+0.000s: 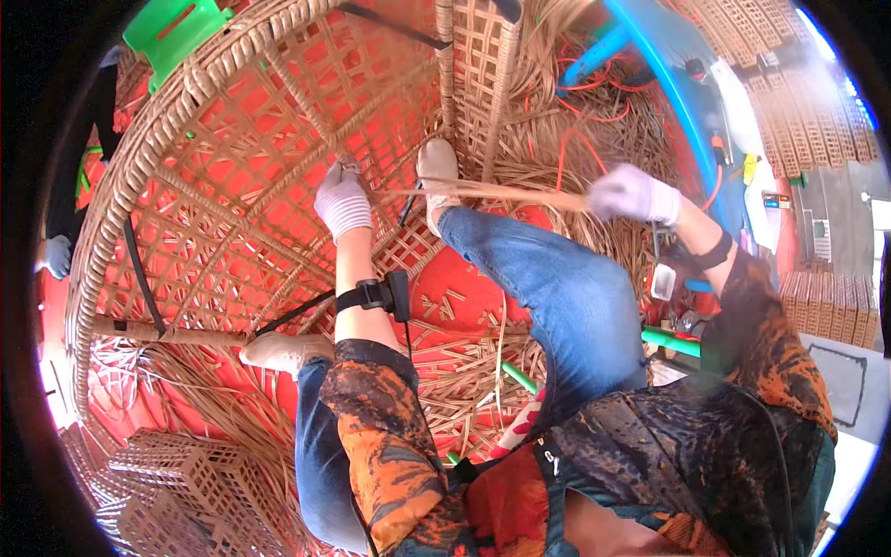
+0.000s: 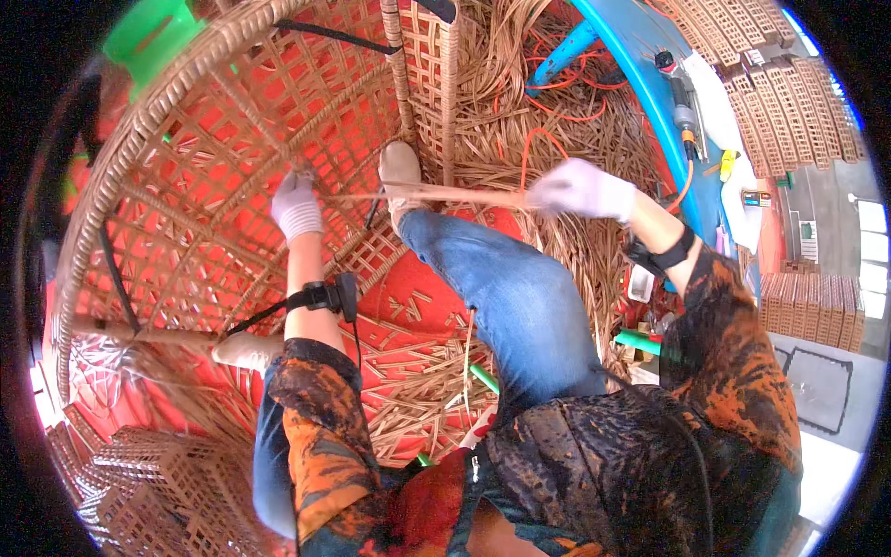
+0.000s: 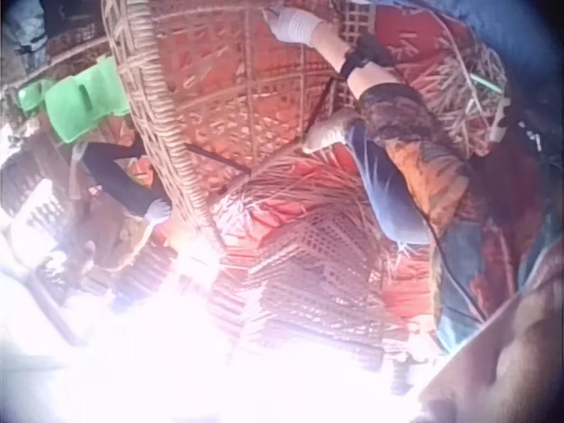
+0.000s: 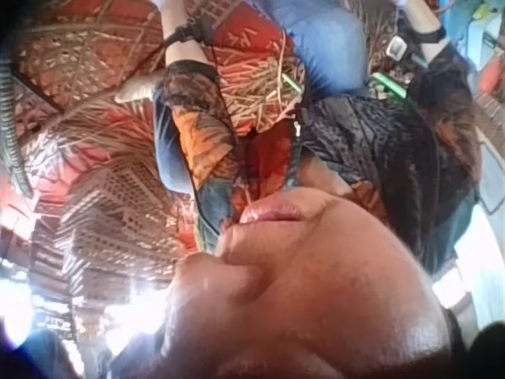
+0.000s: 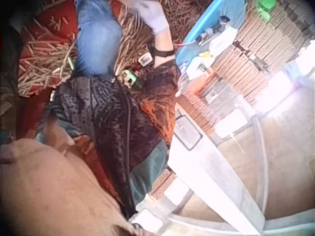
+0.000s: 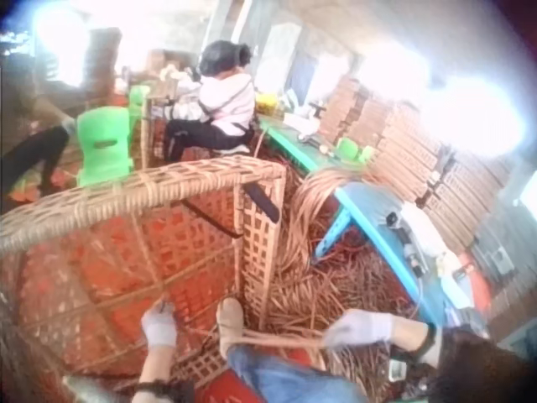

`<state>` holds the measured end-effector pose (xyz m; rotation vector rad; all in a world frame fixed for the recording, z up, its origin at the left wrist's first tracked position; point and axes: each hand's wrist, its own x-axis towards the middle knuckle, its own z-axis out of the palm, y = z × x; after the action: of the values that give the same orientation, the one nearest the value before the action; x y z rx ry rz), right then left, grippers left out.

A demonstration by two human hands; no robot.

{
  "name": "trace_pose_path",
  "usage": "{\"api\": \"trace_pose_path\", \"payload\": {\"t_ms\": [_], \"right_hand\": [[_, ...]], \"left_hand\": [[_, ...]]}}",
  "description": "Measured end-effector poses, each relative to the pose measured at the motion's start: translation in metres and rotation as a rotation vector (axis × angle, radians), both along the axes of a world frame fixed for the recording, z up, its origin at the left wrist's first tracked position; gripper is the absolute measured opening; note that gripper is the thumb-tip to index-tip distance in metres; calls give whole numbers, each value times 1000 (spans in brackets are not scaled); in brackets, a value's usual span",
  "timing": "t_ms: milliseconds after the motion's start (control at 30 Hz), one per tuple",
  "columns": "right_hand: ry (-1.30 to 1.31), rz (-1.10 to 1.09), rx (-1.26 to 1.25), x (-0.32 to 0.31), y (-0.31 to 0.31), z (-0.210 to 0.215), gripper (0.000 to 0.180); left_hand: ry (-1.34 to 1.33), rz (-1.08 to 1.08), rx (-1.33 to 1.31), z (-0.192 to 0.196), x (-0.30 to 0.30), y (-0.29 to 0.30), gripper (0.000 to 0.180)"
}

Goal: Assembling and weaving a rattan furniture frame using bamboo or rattan strips.

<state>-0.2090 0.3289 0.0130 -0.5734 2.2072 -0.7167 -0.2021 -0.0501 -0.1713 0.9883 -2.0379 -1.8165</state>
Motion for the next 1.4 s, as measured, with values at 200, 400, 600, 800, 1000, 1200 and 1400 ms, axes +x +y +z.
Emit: {"api": "trace_pose_path", "payload": {"t_ms": [200, 400, 600, 800, 1000, 1200, 1400], "right_hand": [[179, 463, 1004, 35, 149, -76, 31], [352, 255, 123, -55, -78, -126, 33], [237, 350, -291, -109, -249, -148, 40], [542, 572, 191, -87, -251, -121, 32], [282, 1149, 23, 37, -175, -32, 27], [-548, 984, -214, 41, -152, 30, 24], [366, 410, -169, -104, -176, -89, 36]], "left_hand": [[318, -50, 478, -42, 1, -12, 31], [50, -60, 441, -50, 15, -43, 28], [-166, -40, 613, -26, -18, -18, 20], [41, 90, 711, -56, 16, -27, 26], [126, -194, -117, -10, 13, 19, 42], [115, -45, 468, -42, 20, -21, 32], [108, -25, 572, -59, 8, -10, 32]]}}
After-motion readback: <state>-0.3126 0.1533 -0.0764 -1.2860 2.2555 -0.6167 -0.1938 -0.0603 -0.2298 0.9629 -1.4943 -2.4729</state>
